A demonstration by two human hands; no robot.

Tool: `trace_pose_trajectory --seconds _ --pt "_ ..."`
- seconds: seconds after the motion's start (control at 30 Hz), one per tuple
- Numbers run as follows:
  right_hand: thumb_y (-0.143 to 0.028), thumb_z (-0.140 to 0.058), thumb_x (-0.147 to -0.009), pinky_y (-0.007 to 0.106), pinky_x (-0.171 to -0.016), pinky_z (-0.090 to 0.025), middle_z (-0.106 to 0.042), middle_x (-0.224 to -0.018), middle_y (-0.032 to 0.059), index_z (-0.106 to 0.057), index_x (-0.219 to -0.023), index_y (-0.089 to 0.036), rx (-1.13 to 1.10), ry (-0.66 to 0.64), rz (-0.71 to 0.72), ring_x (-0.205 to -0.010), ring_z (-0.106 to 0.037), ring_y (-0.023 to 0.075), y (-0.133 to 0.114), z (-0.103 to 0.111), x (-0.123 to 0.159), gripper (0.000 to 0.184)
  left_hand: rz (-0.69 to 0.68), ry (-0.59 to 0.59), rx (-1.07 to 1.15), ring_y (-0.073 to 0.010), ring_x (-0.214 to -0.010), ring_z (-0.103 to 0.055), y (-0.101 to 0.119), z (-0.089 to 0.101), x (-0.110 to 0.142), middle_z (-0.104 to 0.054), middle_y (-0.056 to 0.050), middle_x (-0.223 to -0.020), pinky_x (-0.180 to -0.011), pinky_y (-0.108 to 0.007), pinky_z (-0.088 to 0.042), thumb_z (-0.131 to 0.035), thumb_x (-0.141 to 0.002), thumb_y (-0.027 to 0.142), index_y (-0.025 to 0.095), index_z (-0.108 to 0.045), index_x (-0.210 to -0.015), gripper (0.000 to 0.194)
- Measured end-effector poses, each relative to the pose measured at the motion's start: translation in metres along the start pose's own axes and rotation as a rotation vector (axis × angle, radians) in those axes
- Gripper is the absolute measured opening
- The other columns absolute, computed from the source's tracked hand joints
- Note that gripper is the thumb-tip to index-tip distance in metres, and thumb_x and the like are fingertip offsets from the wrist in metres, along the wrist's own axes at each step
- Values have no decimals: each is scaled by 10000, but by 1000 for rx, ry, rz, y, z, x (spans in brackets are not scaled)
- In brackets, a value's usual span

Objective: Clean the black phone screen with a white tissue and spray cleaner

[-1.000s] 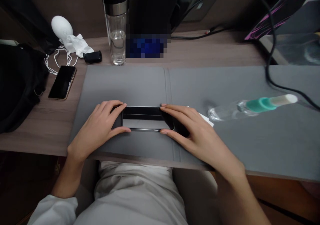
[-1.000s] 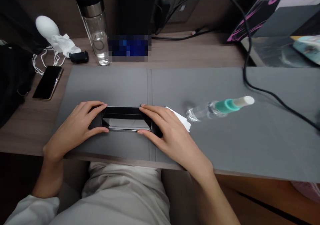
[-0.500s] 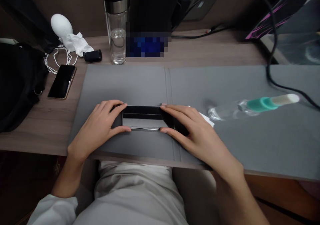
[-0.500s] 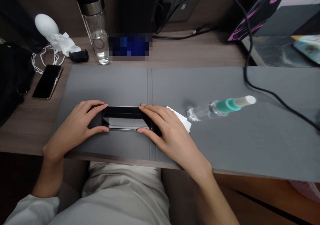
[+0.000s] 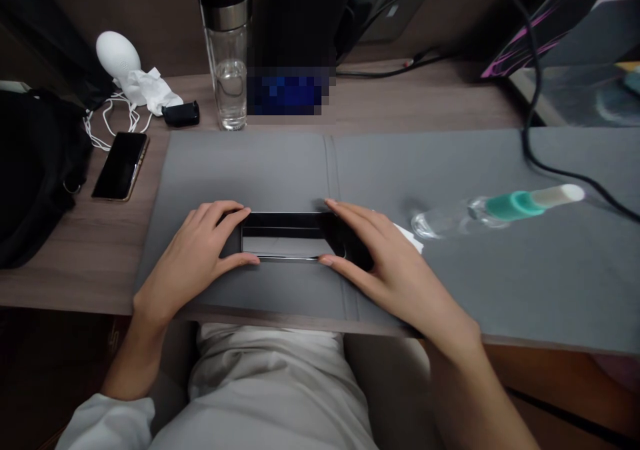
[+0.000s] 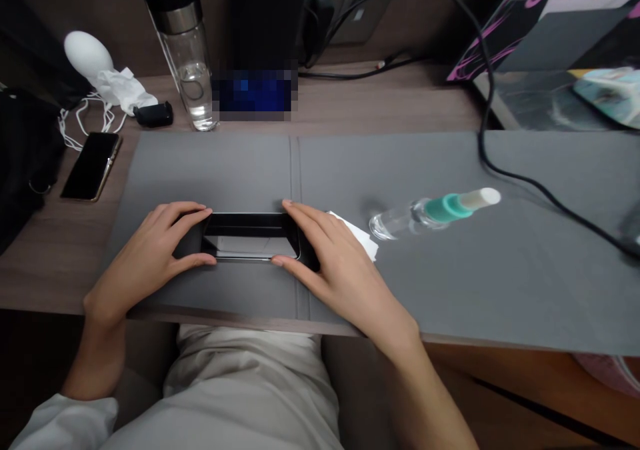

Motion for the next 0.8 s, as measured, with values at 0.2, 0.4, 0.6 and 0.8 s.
trace_pose_trajectory --seconds 0.2,0.4,0.6,0.8 --pt "-392 -498 -1104 544 -1148 -510 -627 -1548 110 -409 -1636 -311 -35 43 -28 -1385 -620 305 3 1 1 545 7 -9 2 -304 -1350 -566 -1 0 1 -591 -121 -1499 -1144 -489 -485 -695 -978 558 207 -522 -1515 665" --pt "-468 -631 -1045 560 -1104 -534 -642 -1535 115 -382 -1648 -320 20 26 20 -1344 -647 338 0 0 0 669 -1 -5 2 -306 -1348 -568 -1 0 0 -592 -120 -1499 -1148 -494 -482 -703 -981 548 212 -521 -1516 657" --pt "-572 -698 -980 554 -1067 -556 -668 -1471 128 -401 -1636 -333 34 38 55 -1274 -673 346 -2 1 -1 760 10 -18 -4 -310 -1352 -566 -1 0 0 -585 -119 -1509 -1137 -500 -487 -689 -989 563 223 -516 -1518 653" --pt "-555 -685 -992 571 -1065 -559 -675 -1437 130 -443 -1605 -341 -2 29 16 -1277 -669 351 -3 3 -2 693 8 -12 -1 -325 -1349 -575 0 1 0 -592 -122 -1498 -1127 -506 -488 -689 -996 557 240 -522 -1510 627"
Point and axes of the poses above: each hand's wrist, its own x-axis away from the middle knuckle, its own z-axis out of the back of the hand, y = z × x, the point moved 7 cm from there along -x, towards the middle knuckle
